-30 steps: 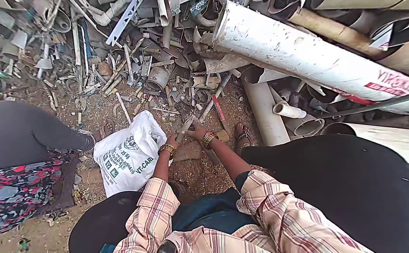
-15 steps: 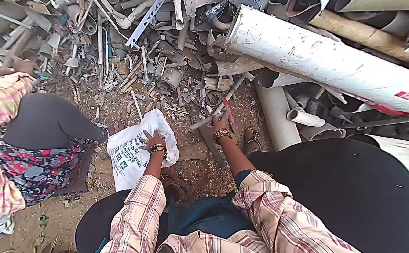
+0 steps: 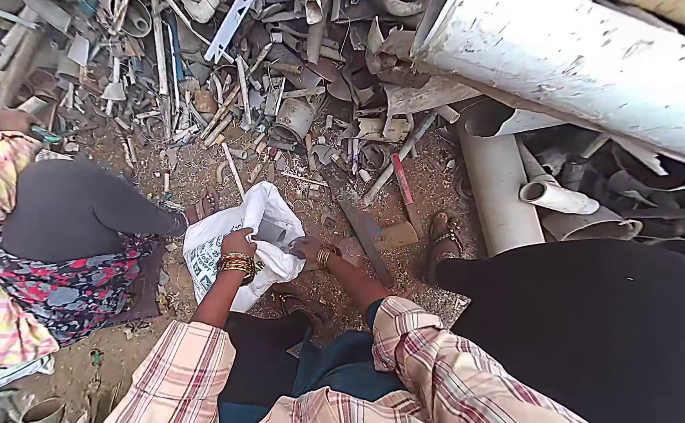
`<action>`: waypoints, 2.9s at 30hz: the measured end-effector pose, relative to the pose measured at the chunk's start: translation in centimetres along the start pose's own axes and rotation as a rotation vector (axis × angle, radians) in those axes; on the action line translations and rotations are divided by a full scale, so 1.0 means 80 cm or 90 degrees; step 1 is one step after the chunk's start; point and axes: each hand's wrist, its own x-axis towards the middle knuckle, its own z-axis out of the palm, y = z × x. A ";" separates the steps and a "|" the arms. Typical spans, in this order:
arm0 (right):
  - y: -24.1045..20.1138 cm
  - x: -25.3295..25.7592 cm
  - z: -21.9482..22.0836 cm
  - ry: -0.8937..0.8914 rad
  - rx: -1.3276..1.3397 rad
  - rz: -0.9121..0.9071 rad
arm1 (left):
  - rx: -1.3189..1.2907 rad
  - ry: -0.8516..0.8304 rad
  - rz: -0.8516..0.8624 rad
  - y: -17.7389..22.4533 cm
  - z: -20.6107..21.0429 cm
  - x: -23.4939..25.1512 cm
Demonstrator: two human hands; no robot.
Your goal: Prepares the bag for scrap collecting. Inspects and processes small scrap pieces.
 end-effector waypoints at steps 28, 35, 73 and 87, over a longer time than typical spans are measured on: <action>0.033 0.083 -0.143 0.355 -0.513 0.321 | 0.090 -0.124 0.054 -0.026 -0.052 0.031; -0.005 0.026 -0.203 0.313 -0.454 0.255 | 0.077 -0.117 0.073 -0.031 -0.048 0.034; 0.011 0.145 -0.170 0.151 -0.630 0.107 | 0.137 -0.184 0.067 -0.001 -0.035 0.027; -0.061 0.188 -0.216 0.310 -0.570 0.061 | 0.085 -0.134 0.109 0.003 -0.036 0.025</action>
